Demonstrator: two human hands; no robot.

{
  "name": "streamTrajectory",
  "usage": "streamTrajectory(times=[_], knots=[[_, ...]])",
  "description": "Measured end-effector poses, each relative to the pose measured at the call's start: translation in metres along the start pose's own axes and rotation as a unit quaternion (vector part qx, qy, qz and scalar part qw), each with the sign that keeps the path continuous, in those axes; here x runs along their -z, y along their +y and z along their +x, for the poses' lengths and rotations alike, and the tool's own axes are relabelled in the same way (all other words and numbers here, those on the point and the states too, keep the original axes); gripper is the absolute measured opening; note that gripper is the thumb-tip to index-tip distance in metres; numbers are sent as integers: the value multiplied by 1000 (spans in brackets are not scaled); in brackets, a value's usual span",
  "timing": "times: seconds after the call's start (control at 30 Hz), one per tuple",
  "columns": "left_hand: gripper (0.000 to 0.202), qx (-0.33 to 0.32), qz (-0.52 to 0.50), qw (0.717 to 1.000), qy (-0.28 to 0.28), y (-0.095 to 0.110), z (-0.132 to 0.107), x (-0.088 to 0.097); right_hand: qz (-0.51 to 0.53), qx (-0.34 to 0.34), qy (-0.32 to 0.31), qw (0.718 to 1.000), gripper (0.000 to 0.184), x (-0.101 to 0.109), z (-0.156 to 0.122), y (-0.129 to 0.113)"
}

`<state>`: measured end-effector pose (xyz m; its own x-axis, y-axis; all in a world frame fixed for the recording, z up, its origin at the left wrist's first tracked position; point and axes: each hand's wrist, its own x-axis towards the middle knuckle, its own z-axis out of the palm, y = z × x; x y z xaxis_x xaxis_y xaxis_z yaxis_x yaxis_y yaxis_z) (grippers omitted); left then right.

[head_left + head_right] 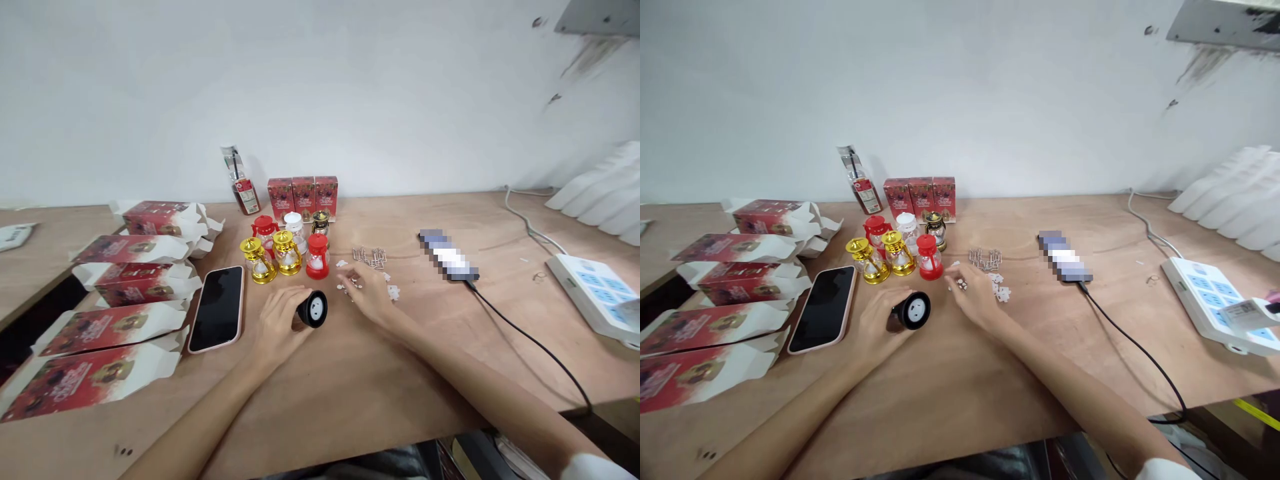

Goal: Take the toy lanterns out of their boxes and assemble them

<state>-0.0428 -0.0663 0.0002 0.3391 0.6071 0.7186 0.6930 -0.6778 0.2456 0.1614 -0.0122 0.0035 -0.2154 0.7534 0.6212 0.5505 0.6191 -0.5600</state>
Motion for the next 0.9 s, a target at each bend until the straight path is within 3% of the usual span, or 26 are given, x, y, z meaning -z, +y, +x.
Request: streamTrajectory(times=[0.1, 0.2, 0.63, 0.9], knots=[[39, -11, 14, 1000, -22, 0, -1, 0, 29, 133, 35, 990, 7, 1, -19, -25], [39, -17, 21, 999, -27, 1, -1, 0, 19, 203, 27, 979, 7, 1, -28, -39], [39, -51, 46, 997, -25, 3, -1, -2, -99, 293, 62, 949, 8, -7, -36, -41], [40, -56, 65, 996, -17, 7, -1, -1, -73, 271, 85, 956, 14, -5, -34, -45]])
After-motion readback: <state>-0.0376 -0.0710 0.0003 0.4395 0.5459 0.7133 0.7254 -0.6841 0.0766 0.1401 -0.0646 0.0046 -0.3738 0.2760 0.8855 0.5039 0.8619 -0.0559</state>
